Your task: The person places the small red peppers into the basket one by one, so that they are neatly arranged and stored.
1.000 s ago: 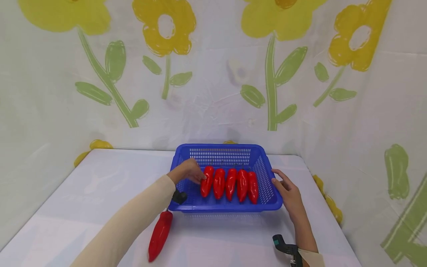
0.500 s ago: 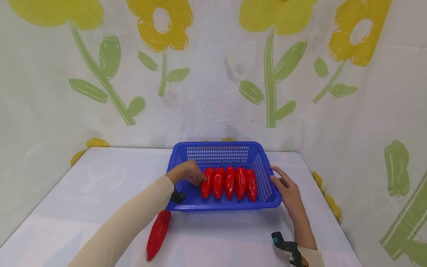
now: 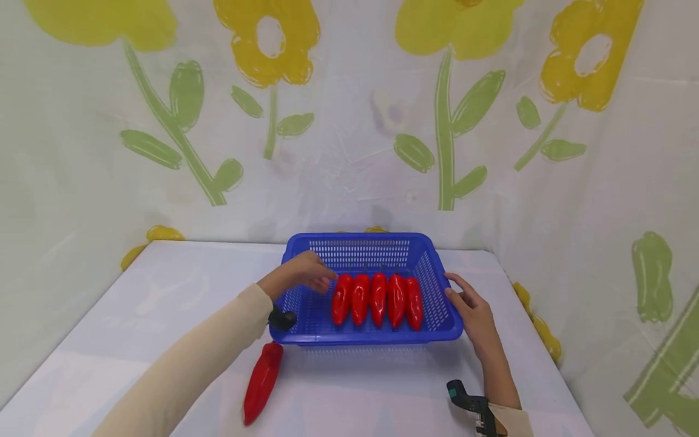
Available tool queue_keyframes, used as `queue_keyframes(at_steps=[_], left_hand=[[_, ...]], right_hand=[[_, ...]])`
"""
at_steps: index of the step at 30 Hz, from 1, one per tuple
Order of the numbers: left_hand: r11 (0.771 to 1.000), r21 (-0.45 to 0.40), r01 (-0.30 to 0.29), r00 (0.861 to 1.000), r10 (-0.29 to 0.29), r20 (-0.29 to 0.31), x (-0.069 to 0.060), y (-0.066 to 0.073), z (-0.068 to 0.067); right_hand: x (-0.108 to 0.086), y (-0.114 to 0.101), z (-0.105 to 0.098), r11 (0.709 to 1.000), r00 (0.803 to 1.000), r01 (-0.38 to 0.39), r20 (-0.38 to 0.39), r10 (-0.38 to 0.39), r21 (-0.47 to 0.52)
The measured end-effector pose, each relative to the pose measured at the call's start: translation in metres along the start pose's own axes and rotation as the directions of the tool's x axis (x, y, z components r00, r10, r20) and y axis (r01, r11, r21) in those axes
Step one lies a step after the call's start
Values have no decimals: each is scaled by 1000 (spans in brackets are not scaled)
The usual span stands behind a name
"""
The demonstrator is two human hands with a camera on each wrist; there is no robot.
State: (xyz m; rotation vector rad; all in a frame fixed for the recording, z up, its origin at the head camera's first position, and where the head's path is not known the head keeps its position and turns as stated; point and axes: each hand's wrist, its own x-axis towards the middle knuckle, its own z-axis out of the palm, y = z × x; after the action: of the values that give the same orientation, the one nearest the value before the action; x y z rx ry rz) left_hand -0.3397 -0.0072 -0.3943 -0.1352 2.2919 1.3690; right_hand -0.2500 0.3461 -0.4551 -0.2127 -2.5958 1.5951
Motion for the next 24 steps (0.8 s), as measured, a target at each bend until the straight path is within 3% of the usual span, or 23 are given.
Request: queue_keyframes(at_steps=[12, 19, 24], left_hand=[[995, -53, -88, 993, 92, 76, -18, -5, -13], [979, -130, -155, 976, 172, 132, -30, -7, -20], [962, -176, -211, 962, 236, 136, -34, -14, -28]], right_hand=[[-2, 0, 2, 1000, 1000, -13, 11, 13, -1], [-1, 1, 1, 1000, 1000, -17, 12, 17, -3], [0, 2, 2, 1000, 1000, -14, 15, 14, -2]])
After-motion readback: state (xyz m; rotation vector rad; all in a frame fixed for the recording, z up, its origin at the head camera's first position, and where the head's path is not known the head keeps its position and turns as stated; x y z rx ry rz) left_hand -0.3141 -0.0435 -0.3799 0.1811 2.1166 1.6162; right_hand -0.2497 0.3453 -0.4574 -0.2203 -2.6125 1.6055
